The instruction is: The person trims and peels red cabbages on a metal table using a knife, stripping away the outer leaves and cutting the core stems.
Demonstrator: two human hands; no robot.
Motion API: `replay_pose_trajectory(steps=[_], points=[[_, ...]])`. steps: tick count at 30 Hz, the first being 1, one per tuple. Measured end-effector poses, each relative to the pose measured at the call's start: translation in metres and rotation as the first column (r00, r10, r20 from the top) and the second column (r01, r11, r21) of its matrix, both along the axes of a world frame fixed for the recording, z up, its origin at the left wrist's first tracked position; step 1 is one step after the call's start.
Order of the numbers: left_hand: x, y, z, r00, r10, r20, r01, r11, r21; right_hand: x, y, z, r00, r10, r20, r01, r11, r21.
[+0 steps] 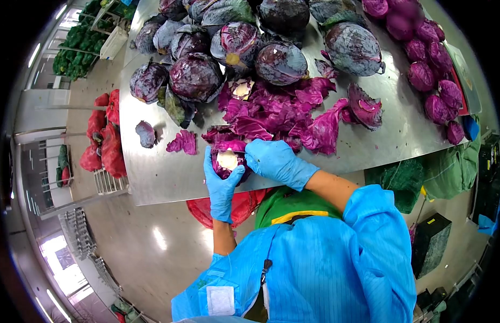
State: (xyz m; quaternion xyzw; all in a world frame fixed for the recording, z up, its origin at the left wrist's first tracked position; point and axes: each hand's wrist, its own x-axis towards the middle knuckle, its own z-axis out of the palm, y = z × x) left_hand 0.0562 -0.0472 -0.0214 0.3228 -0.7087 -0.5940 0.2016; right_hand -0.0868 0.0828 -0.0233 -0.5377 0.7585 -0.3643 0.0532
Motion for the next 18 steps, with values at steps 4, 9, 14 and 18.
replay_pose_trajectory(steps=[4,9,14,18], points=[[0.001,-0.009,0.004,0.998,-0.055,0.006,0.055,0.997,0.054,-0.007,-0.003,-0.004,0.999,0.042,0.004,-0.042,0.998,0.055],[-0.001,-0.016,0.003,0.993,-0.102,0.057,0.103,0.995,-0.019,-0.003,-0.008,-0.006,0.999,0.016,-0.031,-0.015,0.999,0.051],[-0.004,-0.012,0.007,0.995,-0.079,0.065,0.078,0.997,0.005,-0.007,-0.01,-0.002,0.995,0.038,-0.093,-0.028,0.994,0.104],[-0.002,-0.011,0.002,0.995,-0.06,0.079,0.06,0.998,0.002,-0.029,-0.014,0.007,0.922,0.12,-0.368,-0.087,0.991,0.105]])
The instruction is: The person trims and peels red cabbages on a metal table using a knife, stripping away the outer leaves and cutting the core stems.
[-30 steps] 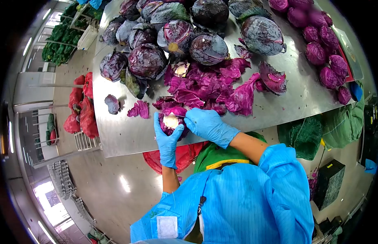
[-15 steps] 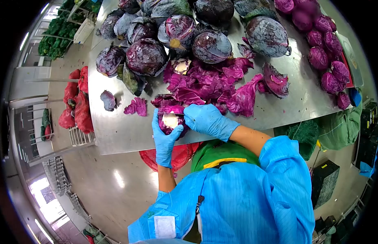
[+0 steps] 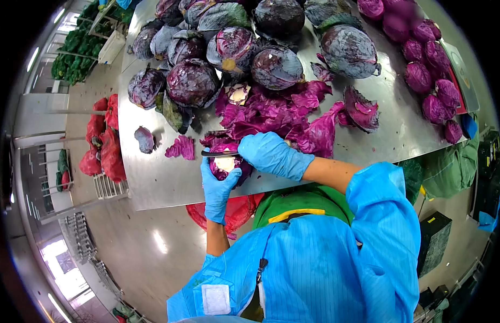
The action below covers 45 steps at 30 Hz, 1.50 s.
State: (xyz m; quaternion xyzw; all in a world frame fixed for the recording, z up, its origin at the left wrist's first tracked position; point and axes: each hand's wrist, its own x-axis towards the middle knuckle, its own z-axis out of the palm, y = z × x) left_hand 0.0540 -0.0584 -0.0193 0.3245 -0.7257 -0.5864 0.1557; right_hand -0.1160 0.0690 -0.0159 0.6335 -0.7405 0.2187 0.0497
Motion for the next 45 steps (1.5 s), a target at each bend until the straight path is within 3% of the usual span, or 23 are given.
replay_pose_trajectory(steps=[4,8,12,13,14,15,17,18,20,21,24,25,26,28,30,32,34,36,39,40,42,44,45], points=[[-0.003,0.003,-0.003,0.999,0.027,-0.034,-0.027,0.999,-0.024,0.021,-0.002,-0.028,0.923,-0.172,0.345,0.207,0.976,-0.068],[0.0,0.01,-0.006,0.999,0.047,-0.017,-0.049,0.991,-0.126,0.028,-0.008,-0.031,0.749,-0.337,0.571,0.358,0.93,0.079],[0.003,0.014,-0.01,0.996,0.049,-0.071,-0.06,0.987,-0.151,0.018,-0.009,-0.021,0.838,-0.358,0.412,0.41,0.911,-0.042],[0.003,0.016,-0.013,0.995,0.036,-0.09,-0.052,0.983,-0.179,0.01,-0.007,0.007,0.855,-0.34,0.392,0.287,0.939,0.19],[0.005,0.017,-0.014,0.995,0.021,-0.101,-0.041,0.978,-0.207,0.009,-0.013,0.005,0.888,-0.274,0.369,0.23,0.96,0.159],[0.003,0.019,-0.002,0.999,-0.041,-0.01,0.034,0.914,-0.404,0.005,-0.022,0.001,0.917,-0.205,0.342,0.17,0.977,0.13],[0.007,0.021,0.001,0.996,-0.085,0.015,0.081,0.869,-0.488,-0.009,-0.035,-0.02,0.93,-0.055,0.364,0.035,0.998,0.061],[0.007,0.022,-0.001,0.995,-0.097,0.002,0.084,0.854,-0.513,-0.017,-0.04,-0.037,0.876,0.011,0.483,0.033,0.996,-0.082],[0.015,0.019,0.009,0.987,-0.158,0.031,0.151,0.843,-0.516,-0.029,-0.03,0.003,0.485,-0.324,0.812,0.055,0.938,0.342],[0.019,0.019,0.013,0.982,-0.182,0.044,0.178,0.838,-0.516,-0.025,-0.021,-0.003,0.179,-0.35,0.919,0.064,0.937,0.344],[0.034,0.029,0.018,0.987,-0.112,-0.115,0.109,0.993,-0.034,0.01,-0.006,-0.011,0.268,-0.129,0.955,0.15,0.984,0.09],[0.032,0.034,0.019,0.985,0.031,-0.172,0.016,0.963,0.267,0.02,-0.007,-0.016,0.723,0.105,0.682,0.11,0.958,-0.264],[0.025,0.036,0.019,0.982,0.161,-0.099,-0.121,0.94,0.319,0.034,-0.005,-0.017,0.804,0.091,0.588,0.082,0.962,-0.261],[0.023,0.03,0.015,0.975,0.185,-0.119,-0.117,0.893,0.434,0.041,-0.002,0.007,0.912,0.102,0.398,0.035,0.945,-0.324],[0.021,0.023,0.006,0.966,0.124,-0.225,-0.043,0.941,0.336,0.026,0.0,0.01,0.811,0.063,0.582,0.109,0.961,-0.255],[0.019,0.017,0.004,0.966,0.031,-0.256,0.018,0.982,0.189,0.0,0.003,0.02,0.426,-0.125,0.896,0.286,0.958,-0.003],[0.015,0.012,0.008,0.977,-0.089,-0.196,0.09,0.996,-0.003,-0.039,0.005,0.0,0.42,-0.277,0.864,0.552,0.834,-0.001],[0.019,0.01,0.013,0.978,-0.065,-0.199,0.076,0.996,0.053,-0.081,0.024,-0.02,0.794,-0.368,0.483,0.553,0.767,-0.325],[0.029,0.007,0.006,0.976,0.062,-0.211,-0.017,0.978,0.208,-0.053,0.043,0.04,0.691,-0.557,0.461,0.675,0.726,-0.134],[0.03,0.005,0.006,0.968,0.117,-0.221,-0.044,0.949,0.311,-0.043,0.046,0.041,0.797,-0.453,0.4,0.56,0.802,-0.208],[0.032,0.003,0.007,0.976,0.109,-0.189,-0.045,0.948,0.315,-0.009,0.042,0.014,0.836,-0.239,0.494,0.357,0.92,-0.159],[0.027,0.007,0.011,0.979,0.078,-0.188,-0.042,0.981,0.187,0.023,0.029,0.016,0.491,-0.183,0.851,0.191,0.976,0.1],[0.025,0.011,0.013,0.98,0.065,-0.188,-0.043,0.991,0.123,0.028,0.018,0.008,0.505,-0.198,0.84,0.149,0.979,0.141]])
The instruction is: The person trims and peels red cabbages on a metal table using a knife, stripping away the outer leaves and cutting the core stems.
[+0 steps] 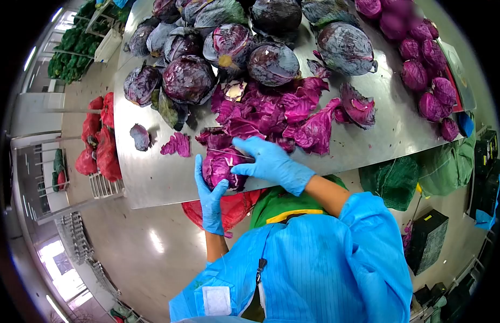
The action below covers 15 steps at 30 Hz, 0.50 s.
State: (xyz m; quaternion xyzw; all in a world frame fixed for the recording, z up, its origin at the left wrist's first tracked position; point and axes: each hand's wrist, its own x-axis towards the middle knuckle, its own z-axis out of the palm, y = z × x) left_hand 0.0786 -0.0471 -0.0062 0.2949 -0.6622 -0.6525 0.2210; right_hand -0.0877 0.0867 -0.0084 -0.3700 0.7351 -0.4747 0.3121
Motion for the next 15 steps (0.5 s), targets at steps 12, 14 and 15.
replay_pose_trajectory(steps=[12,14,15], points=[[-0.017,0.013,-0.006,0.997,0.064,0.035,-0.067,0.993,0.093,0.0,-0.016,-0.012,0.924,0.114,-0.365,-0.104,0.993,0.047],[-0.016,0.017,-0.005,0.997,0.078,0.021,-0.08,0.992,0.098,0.006,-0.013,-0.016,0.846,0.095,-0.525,-0.11,0.994,0.003],[-0.017,0.018,-0.006,0.996,0.085,0.016,-0.087,0.991,0.106,0.008,-0.013,-0.018,0.845,0.083,-0.528,-0.091,0.996,0.011]])
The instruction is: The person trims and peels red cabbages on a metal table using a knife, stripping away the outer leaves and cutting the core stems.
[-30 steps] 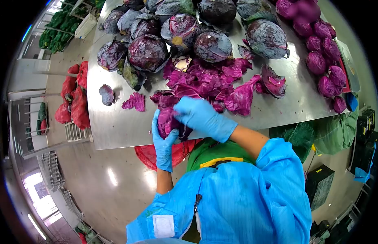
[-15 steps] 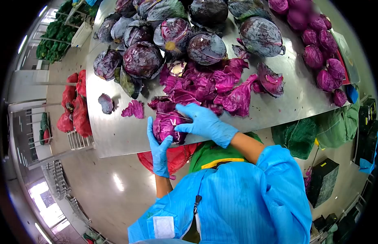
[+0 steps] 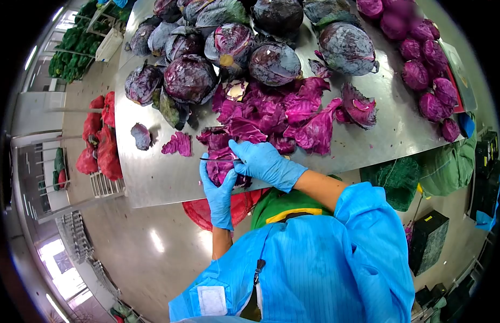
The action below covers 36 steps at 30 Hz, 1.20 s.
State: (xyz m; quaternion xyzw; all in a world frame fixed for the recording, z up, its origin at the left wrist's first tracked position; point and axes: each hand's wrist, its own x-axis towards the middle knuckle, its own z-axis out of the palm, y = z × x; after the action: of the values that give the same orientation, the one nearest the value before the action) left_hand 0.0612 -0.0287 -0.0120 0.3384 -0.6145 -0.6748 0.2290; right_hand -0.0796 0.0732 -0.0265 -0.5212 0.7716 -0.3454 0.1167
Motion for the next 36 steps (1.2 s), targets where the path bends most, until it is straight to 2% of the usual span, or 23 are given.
replay_pose_trajectory(steps=[1,2,4,5,6,7,8,9,10,12,14,15,16,18,19,21,24,25,29,31,32,33,36], points=[[0.0,0.001,0.0,1.0,0.006,-0.008,-0.006,1.0,0.006,0.001,-0.001,-0.001,1.0,-0.021,-0.007,0.021,1.0,0.007],[0.002,0.001,-0.001,0.999,-0.039,0.034,0.042,0.991,-0.125,0.002,-0.002,-0.003,0.999,-0.044,-0.017,0.045,0.999,0.013],[0.01,0.001,-0.004,0.985,-0.112,0.129,0.153,0.915,-0.374,-0.017,-0.008,-0.043,0.984,-0.122,0.133,0.151,0.96,-0.235],[0.019,0.004,-0.009,0.974,-0.172,0.148,0.223,0.844,-0.488,-0.028,-0.007,-0.045,0.937,-0.305,0.172,0.335,0.923,-0.19],[0.025,0.009,-0.016,0.973,-0.164,0.165,0.228,0.815,-0.533,-0.04,0.0,-0.032,0.911,-0.346,0.224,0.367,0.928,-0.059],[0.027,0.01,-0.015,0.979,-0.153,0.137,0.201,0.841,-0.502,-0.05,0.006,-0.027,0.861,-0.373,0.345,0.415,0.908,-0.054],[0.027,0.011,-0.015,0.985,-0.138,0.106,0.172,0.867,-0.469,-0.062,0.01,-0.017,0.808,-0.392,0.44,0.423,0.906,0.031],[0.023,0.011,-0.012,0.983,-0.151,0.105,0.182,0.89,-0.419,-0.074,0.011,-0.025,0.898,-0.291,0.33,0.394,0.866,-0.309],[0.022,0.006,-0.004,0.981,-0.162,0.107,0.19,0.909,-0.37,-0.077,0.018,0.017,0.894,-0.39,0.22,0.42,0.9,-0.113],[0.019,-0.006,0.001,0.983,-0.169,0.074,0.184,0.934,-0.307,-0.084,0.02,0.048,0.865,-0.471,-0.171,0.455,0.882,-0.123],[0.014,-0.018,-0.003,0.984,-0.176,0.011,0.173,0.949,-0.264,-0.077,0.023,0.05,0.953,-0.226,-0.203,0.162,0.944,-0.289],[0.012,-0.023,-0.012,0.983,-0.181,-0.006,0.173,0.95,-0.261,-0.067,0.025,0.043,0.998,-0.026,-0.055,0.016,0.983,-0.18],[0.009,-0.026,-0.011,0.98,-0.198,0.014,0.195,0.947,-0.254,-0.054,0.02,0.043,0.982,0.155,0.109,-0.116,0.946,-0.303],[0.001,-0.032,-0.005,0.971,-0.232,0.052,0.237,0.941,-0.243,-0.037,0.009,0.051,0.89,0.27,0.367,-0.196,0.954,-0.226],[-0.001,-0.034,0.001,0.958,-0.249,0.142,0.283,0.901,-0.328,-0.035,0.003,0.048,0.911,0.292,0.293,-0.235,0.948,-0.213],[-0.007,-0.035,0.011,0.946,-0.278,0.166,0.321,0.875,-0.361,-0.034,-0.012,0.041,0.93,0.34,0.141,-0.314,0.932,-0.179],[-0.012,-0.042,0.005,0.939,-0.277,0.205,0.343,0.814,-0.469,-0.034,-0.02,0.049,0.925,0.372,-0.081,-0.368,0.928,0.057],[-0.014,-0.043,0.002,0.94,-0.277,0.2,0.341,0.79,-0.509,-0.032,-0.022,0.031,0.93,0.301,-0.211,-0.333,0.933,-0.134],[-0.019,-0.048,0.01,0.908,-0.36,0.213,0.418,0.754,-0.507,-0.041,-0.035,0.01,0.878,0.233,-0.419,-0.359,0.898,-0.255],[-0.014,-0.046,0.009,0.892,-0.404,0.203,0.45,0.84,-0.304,-0.046,-0.036,0.014,0.944,0.169,-0.283,-0.254,0.921,-0.297],[-0.012,-0.046,0.011,0.883,-0.414,0.221,0.466,0.83,-0.307,-0.049,-0.037,0.016,0.967,0.138,-0.212,-0.2,0.929,-0.311],[-0.011,-0.044,0.015,0.874,-0.424,0.238,0.482,0.819,-0.311,-0.056,-0.04,0.006,0.979,0.038,-0.203,-0.107,0.934,-0.342],[0.0,-0.038,0.015,0.904,-0.394,0.163,0.424,0.874,-0.238,-0.092,-0.03,-0.007,0.925,-0.256,-0.281,0.21,0.96,-0.184]])
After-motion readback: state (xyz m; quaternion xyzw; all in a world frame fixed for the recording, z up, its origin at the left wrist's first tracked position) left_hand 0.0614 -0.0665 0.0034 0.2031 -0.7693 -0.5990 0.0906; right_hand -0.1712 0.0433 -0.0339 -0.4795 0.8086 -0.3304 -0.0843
